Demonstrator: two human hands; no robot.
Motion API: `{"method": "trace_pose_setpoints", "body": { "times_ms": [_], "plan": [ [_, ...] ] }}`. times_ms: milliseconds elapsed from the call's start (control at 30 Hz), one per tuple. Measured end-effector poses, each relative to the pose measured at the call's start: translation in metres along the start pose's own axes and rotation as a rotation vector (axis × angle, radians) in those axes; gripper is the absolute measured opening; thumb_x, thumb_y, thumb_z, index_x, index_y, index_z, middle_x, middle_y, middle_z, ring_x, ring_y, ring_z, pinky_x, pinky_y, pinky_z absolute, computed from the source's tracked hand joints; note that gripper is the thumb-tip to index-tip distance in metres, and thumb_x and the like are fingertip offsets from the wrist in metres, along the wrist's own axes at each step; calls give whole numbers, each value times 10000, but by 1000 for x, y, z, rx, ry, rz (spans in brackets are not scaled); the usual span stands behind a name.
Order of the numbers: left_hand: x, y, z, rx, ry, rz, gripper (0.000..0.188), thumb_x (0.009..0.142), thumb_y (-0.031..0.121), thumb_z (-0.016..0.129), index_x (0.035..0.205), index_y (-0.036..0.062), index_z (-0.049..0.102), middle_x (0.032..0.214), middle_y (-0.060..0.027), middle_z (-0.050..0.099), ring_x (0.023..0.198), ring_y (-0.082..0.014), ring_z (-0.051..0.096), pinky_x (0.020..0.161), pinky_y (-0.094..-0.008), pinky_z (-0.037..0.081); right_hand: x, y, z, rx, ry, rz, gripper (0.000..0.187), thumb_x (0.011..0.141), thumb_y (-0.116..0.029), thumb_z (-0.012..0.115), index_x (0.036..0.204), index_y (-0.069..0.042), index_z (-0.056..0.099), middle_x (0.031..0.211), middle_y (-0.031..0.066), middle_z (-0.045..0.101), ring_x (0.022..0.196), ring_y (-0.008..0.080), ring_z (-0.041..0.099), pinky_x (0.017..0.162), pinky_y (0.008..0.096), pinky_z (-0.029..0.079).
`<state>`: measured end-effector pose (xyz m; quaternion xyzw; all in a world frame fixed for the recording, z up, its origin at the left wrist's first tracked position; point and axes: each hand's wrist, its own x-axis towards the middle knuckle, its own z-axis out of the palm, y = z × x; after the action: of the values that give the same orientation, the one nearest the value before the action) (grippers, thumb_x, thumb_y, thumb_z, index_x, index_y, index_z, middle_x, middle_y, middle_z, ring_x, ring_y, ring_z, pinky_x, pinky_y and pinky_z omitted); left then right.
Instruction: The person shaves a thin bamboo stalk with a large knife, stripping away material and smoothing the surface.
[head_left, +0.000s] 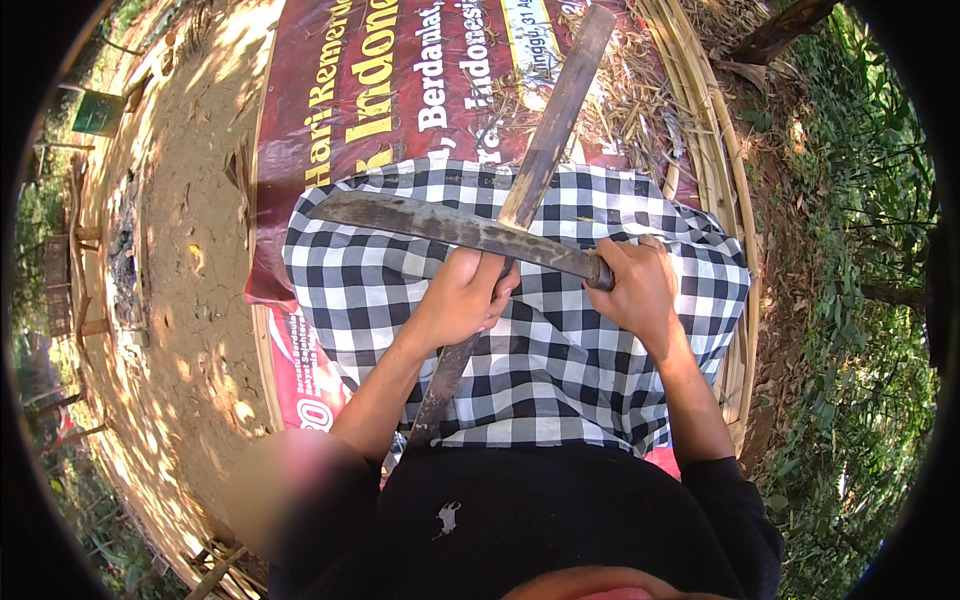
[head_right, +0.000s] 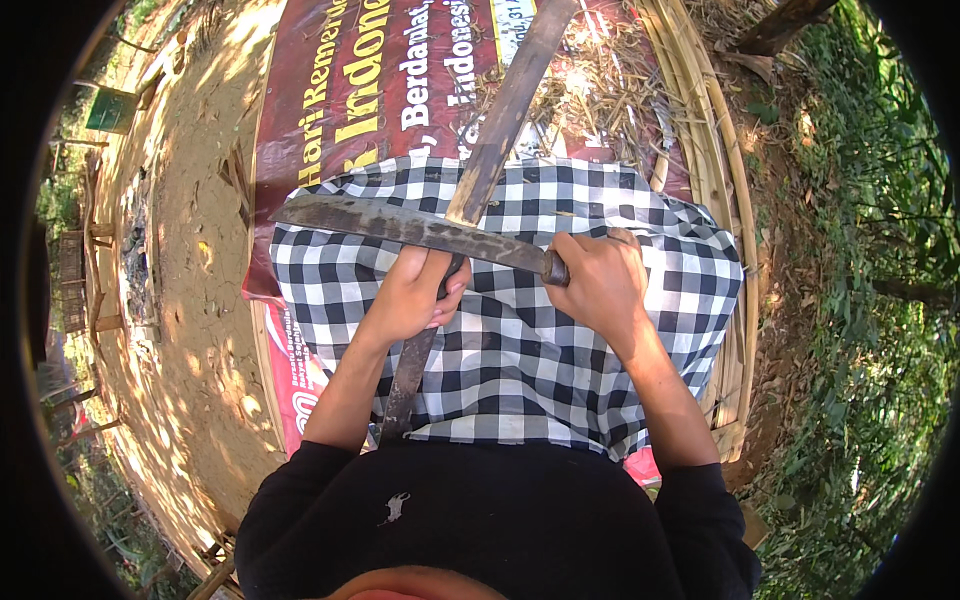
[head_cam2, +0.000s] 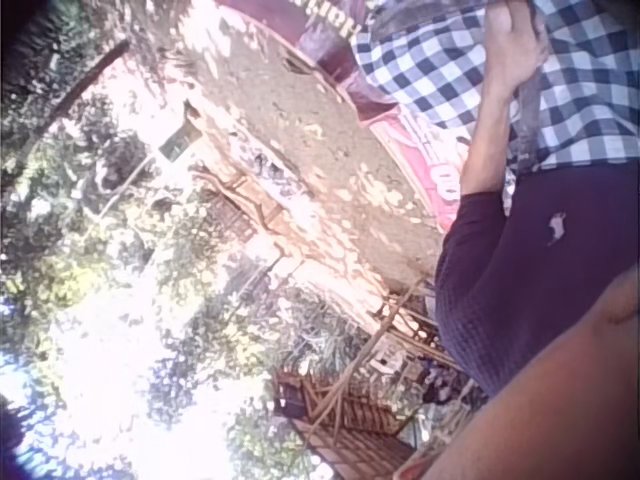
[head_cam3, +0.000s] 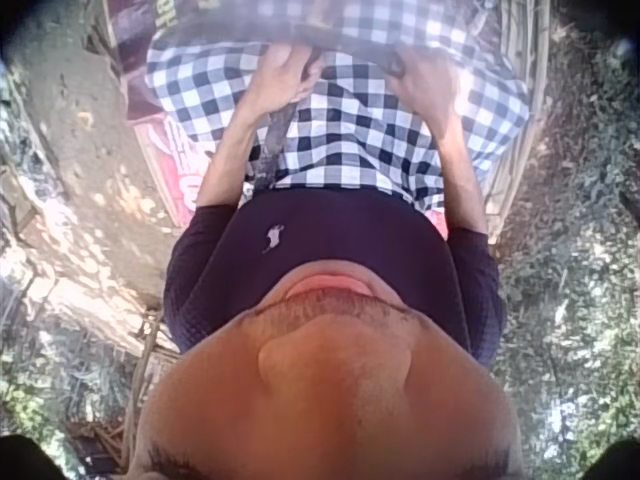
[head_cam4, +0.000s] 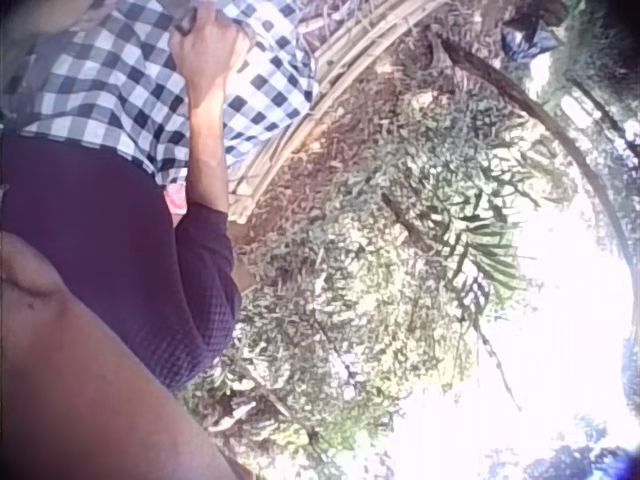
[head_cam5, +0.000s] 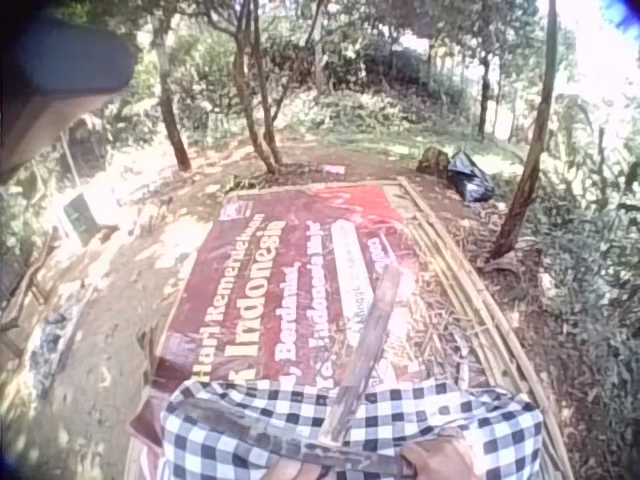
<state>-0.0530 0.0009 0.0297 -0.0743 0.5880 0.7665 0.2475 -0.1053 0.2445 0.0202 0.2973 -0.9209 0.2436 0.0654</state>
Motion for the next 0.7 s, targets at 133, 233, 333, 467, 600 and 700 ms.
{"method": "trace_pose_setpoints", "body": {
  "times_ms": [133, 233, 333, 467, 600, 700],
  "plan": [
    [-7, 1, 6, 28, 5, 36, 340, 1112, 283, 336, 917, 30, 453, 674, 10, 396, 452, -46, 364, 390, -218, 330, 0, -1, 3, 27, -9, 11, 119, 690, -121, 690, 761, -93, 599, 609, 86, 614, 546, 316, 599, 675, 428, 453],
    [-10, -3, 13, 156, 11, 121, 322, 1115, 289, 323, 1006, 22, 466, 692, 12, 396, 459, -41, 353, 395, -217, 333, -2, 6, 10, 86, 17, -9, 133, 673, -109, 696, 758, -94, 595, 606, 91, 610, 544, 323, 593, 679, 417, 461],
    [-17, -6, 20, 148, 73, 143, 355, 1114, 330, 322, 1069, 15, 478, 697, 17, 393, 459, -33, 340, 395, -214, 325, 1, 22, 14, 42, 53, -31, 138, 674, -113, 701, 764, -92, 599, 609, 110, 614, 554, 341, 598, 667, 421, 472],
    [-32, -7, 21, -7, 103, -1, 439, 1108, 406, 313, 1136, 8, 496, 698, 25, 382, 451, -24, 323, 384, -208, 309, 18, 80, 5, -176, 62, 455, 149, 769, -183, 688, 827, -55, 640, 674, 190, 660, 663, 397, 667, 648, 507, 513],
    [-33, -17, 9, -82, 122, -27, 469, 1108, 420, 299, 1129, 0, 506, 692, 26, 370, 441, -28, 316, 373, -210, 301, 22, 89, -22, -127, 131, 544, 204, 825, -235, 678, 869, -37, 657, 699, 221, 667, 679, 422, 672, 638, 497, 530],
    [-24, -16, 3, -108, 98, -19, 469, 1108, 420, 303, 1126, -3, 504, 694, 22, 373, 440, -35, 321, 371, -216, 299, 11, 41, -15, 43, 41, 424, 187, 801, -214, 686, 822, -36, 630, 663, 180, 654, 657, 406, 661, 633, 485, 518]
  ]
}}
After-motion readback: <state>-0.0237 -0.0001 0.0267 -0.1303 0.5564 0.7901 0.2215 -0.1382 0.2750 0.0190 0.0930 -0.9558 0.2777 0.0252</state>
